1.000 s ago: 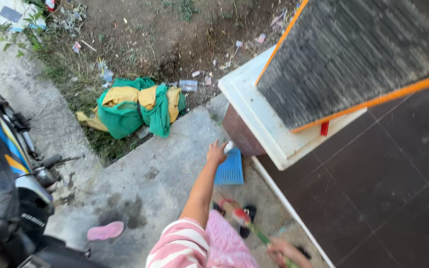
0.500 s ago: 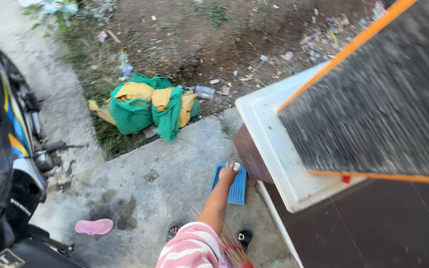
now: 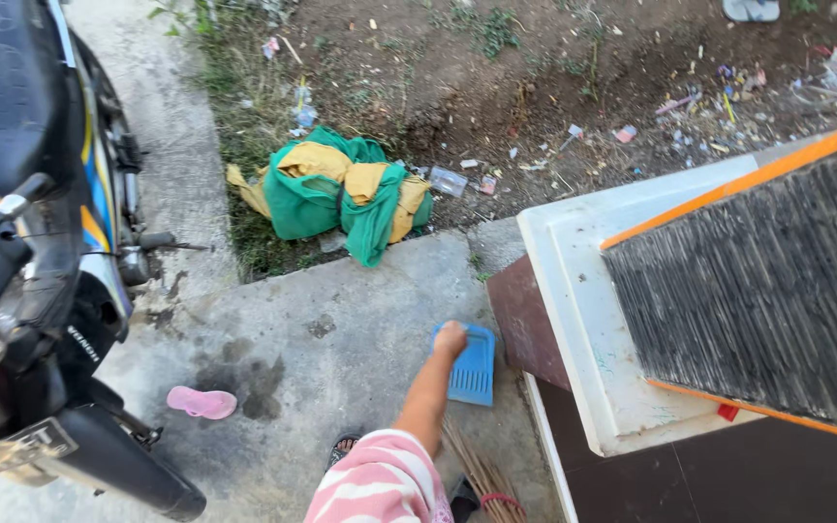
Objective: The person picks up a plastic bag and uses it to collect small items of debris by hand from the ground near several motorcycles. The person then walks to a different area and uses a broom and a dustpan to sweep debris into a pile and then into the dustpan.
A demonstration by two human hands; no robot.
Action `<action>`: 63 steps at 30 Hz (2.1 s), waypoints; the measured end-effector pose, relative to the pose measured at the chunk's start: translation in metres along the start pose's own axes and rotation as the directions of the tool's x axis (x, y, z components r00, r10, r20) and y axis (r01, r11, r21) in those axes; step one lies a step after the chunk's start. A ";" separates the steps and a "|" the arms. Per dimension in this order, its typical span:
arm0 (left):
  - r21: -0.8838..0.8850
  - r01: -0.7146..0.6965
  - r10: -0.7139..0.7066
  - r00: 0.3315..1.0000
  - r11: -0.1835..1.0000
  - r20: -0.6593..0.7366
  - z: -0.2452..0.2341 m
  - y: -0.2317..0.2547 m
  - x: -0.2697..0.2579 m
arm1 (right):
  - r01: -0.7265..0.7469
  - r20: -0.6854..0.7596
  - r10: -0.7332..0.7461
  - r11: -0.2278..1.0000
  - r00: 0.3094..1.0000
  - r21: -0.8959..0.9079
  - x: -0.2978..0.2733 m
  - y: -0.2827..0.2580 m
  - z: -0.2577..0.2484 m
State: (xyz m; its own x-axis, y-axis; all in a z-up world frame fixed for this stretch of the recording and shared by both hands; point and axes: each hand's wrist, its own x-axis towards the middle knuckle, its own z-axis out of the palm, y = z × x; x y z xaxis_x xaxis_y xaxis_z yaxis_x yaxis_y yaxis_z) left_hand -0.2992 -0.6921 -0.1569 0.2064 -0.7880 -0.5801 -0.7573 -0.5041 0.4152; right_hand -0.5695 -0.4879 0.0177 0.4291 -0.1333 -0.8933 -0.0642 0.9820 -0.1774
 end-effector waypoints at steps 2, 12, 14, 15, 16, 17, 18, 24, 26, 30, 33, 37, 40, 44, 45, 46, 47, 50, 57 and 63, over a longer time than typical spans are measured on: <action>-0.098 0.149 -0.154 0.987 0.984 -0.046 -0.027 -0.033 -0.008 | 0.009 0.005 -0.009 1.000 1.000 -0.018 0.007 -0.016 0.007; -0.144 0.480 -0.492 0.868 0.865 -0.068 -0.110 -0.200 -0.106 | 0.047 -0.002 -0.048 0.986 0.999 -0.158 -0.018 -0.070 0.052; -0.262 0.515 -0.556 0.823 0.816 -0.113 -0.113 -0.216 -0.125 | 0.063 -0.008 -0.065 0.980 0.998 -0.190 -0.023 -0.090 0.068; -0.362 0.529 -0.607 0.782 0.768 -0.145 -0.118 -0.224 -0.133 | 0.076 -0.005 -0.079 0.975 0.997 -0.210 -0.019 -0.103 0.080; -0.450 0.451 -0.577 0.795 0.771 -0.191 -0.120 -0.232 -0.144 | 0.086 -0.007 -0.090 0.970 0.996 -0.227 -0.016 -0.116 0.089; -0.528 0.365 -0.547 0.802 0.767 -0.240 -0.124 -0.240 -0.152 | 0.102 -0.009 -0.107 0.964 0.994 -0.245 -0.014 -0.129 0.097; -0.533 0.363 -0.552 0.796 0.764 -0.249 -0.130 -0.246 -0.158 | 0.105 -0.018 -0.113 0.961 0.993 -0.254 -0.017 -0.135 0.100; -0.988 0.068 -0.798 0.598 0.139 -0.071 -0.155 -0.282 -0.175 | 0.175 -0.052 -0.211 0.904 0.976 -0.390 -0.035 -0.162 0.104; -0.969 0.168 -0.794 0.606 0.181 -0.043 -0.167 -0.293 -0.180 | 0.321 0.144 -0.301 0.701 0.943 -0.637 -0.018 -0.183 0.125; -0.886 0.291 -0.784 0.610 0.362 -0.119 -0.206 -0.312 -0.176 | 0.307 0.112 -0.293 0.800 0.950 -0.514 0.019 -0.209 0.182; -0.896 0.314 -0.822 0.562 0.313 -0.090 -0.229 -0.328 -0.165 | 0.272 0.000 -0.330 0.777 0.944 -0.567 0.037 -0.230 0.221; -0.671 0.444 -0.765 0.570 0.594 -0.300 -0.265 -0.368 -0.134 | 0.318 -0.003 -0.359 0.829 0.933 -0.460 0.063 -0.260 0.272; -0.641 0.472 -0.772 0.544 0.606 -0.329 -0.280 -0.387 -0.117 | 0.306 -0.016 -0.347 0.847 0.938 -0.435 0.080 -0.273 0.290; -0.512 0.491 -0.695 0.623 0.704 -0.359 -0.301 -0.399 -0.097 | 0.379 -0.005 -0.404 0.862 0.915 -0.336 0.100 -0.296 0.305; -0.501 0.492 -0.688 0.634 0.712 -0.353 -0.301 -0.396 -0.093 | 0.386 0.035 -0.394 0.872 0.918 -0.300 0.103 -0.303 0.306; -0.550 0.451 -0.693 0.609 0.703 -0.386 -0.308 -0.393 -0.086 | 0.390 0.027 -0.400 0.875 0.916 -0.286 0.107 -0.312 0.309; -0.596 0.405 -0.698 0.582 0.693 -0.417 -0.316 -0.388 -0.078 | 0.405 0.010 -0.416 0.881 0.910 -0.245 0.110 -0.322 0.311; -0.913 0.185 -0.795 0.573 0.365 -0.201 -0.335 -0.365 -0.059 | 0.424 -0.022 -0.429 0.899 0.903 -0.113 0.126 -0.356 0.317; -0.967 0.139 -0.800 0.593 0.214 -0.092 -0.370 -0.312 0.002 | 0.216 0.137 -0.317 0.850 0.938 0.481 0.187 -0.506 0.309; -0.986 -0.142 -0.804 0.574 0.086 -0.153 -0.383 -0.276 0.068 | -0.090 0.362 -0.233 0.719 0.902 0.689 0.205 -0.654 0.262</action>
State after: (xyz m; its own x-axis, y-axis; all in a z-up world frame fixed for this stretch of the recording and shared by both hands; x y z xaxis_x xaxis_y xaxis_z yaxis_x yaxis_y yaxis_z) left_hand 0.1611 -0.7418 -0.0426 0.8223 -0.1013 -0.5599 0.5163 -0.2806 0.8091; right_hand -0.2035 -1.1229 0.0593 0.7286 -0.3012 -0.6152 0.5356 0.8104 0.2376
